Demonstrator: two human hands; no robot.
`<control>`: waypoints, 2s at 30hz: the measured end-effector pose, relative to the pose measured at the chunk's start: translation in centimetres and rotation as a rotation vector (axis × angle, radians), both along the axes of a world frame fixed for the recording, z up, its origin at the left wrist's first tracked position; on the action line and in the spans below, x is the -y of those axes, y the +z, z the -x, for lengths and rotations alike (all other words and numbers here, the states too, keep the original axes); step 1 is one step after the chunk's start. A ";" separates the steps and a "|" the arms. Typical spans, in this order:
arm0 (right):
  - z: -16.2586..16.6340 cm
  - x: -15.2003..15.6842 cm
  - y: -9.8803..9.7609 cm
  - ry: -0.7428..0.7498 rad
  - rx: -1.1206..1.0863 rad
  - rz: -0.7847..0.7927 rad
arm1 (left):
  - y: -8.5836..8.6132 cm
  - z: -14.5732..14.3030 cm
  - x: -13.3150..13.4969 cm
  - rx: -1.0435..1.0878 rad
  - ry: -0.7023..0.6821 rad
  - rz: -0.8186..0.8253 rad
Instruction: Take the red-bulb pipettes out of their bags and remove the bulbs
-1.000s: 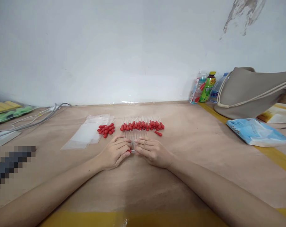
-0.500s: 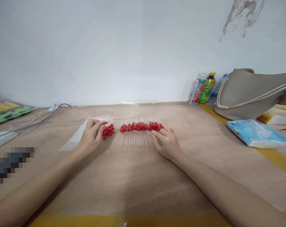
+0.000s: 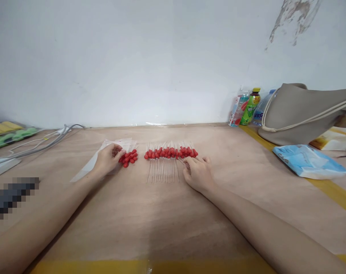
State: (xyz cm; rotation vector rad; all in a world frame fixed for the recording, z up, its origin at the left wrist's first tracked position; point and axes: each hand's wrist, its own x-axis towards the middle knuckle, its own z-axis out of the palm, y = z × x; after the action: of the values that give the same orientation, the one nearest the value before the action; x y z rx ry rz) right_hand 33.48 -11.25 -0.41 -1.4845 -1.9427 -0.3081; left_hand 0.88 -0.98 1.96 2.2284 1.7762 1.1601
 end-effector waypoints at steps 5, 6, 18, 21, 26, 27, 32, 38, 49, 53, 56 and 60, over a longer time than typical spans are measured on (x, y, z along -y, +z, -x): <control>0.1 0.0 -0.1 0.015 0.007 -0.005 | 0.0 0.0 0.4 -0.046 0.036 -0.031; 0.1 0.0 -0.1 0.019 0.010 -0.010 | 0.0 0.0 0.5 -0.056 0.037 -0.034; 0.5 0.4 0.1 0.118 0.055 -0.016 | 1.1 -1.5 2.0 -0.093 0.041 -0.252; 0.4 0.5 0.2 0.143 0.083 0.003 | 1.3 -3.7 2.8 -0.249 -0.142 -0.256; 0.4 0.6 0.3 0.163 0.090 0.022 | 1.3 -7.3 2.6 -0.330 -0.268 -0.186; 0.4 0.6 0.3 0.162 0.090 0.025 | 1.3 -8.0 2.4 -0.334 -0.283 -0.168; 0.5 0.6 0.4 0.154 0.046 0.035 | 1.2 -10.4 1.0 -0.316 -0.257 -0.082; 0.4 0.5 0.2 0.186 -0.004 0.038 | 0.5 -11.8 -0.3 -0.265 -0.218 -0.020; -0.1 0.1 -0.2 0.197 -0.125 -0.058 | 0.5 -9.2 5.2 -0.077 -0.296 -0.181; -0.1 0.1 0.1 0.251 -0.139 -0.134 | -1.1 -6.9 8.0 -0.193 -0.451 -0.218; 0.2 0.3 0.4 0.350 -0.043 -0.128 | -2.0 -6.2 8.9 -0.224 -0.552 -0.227; 0.5 0.6 0.4 0.469 0.028 -0.120 | -1.8 -6.4 9.1 -0.206 -0.625 -0.239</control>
State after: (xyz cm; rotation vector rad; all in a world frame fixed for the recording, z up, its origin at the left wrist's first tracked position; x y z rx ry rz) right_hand 32.98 -11.82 0.01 -0.9155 -2.1810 -0.2286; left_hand 7.25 -10.09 0.15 2.8173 0.8767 1.0620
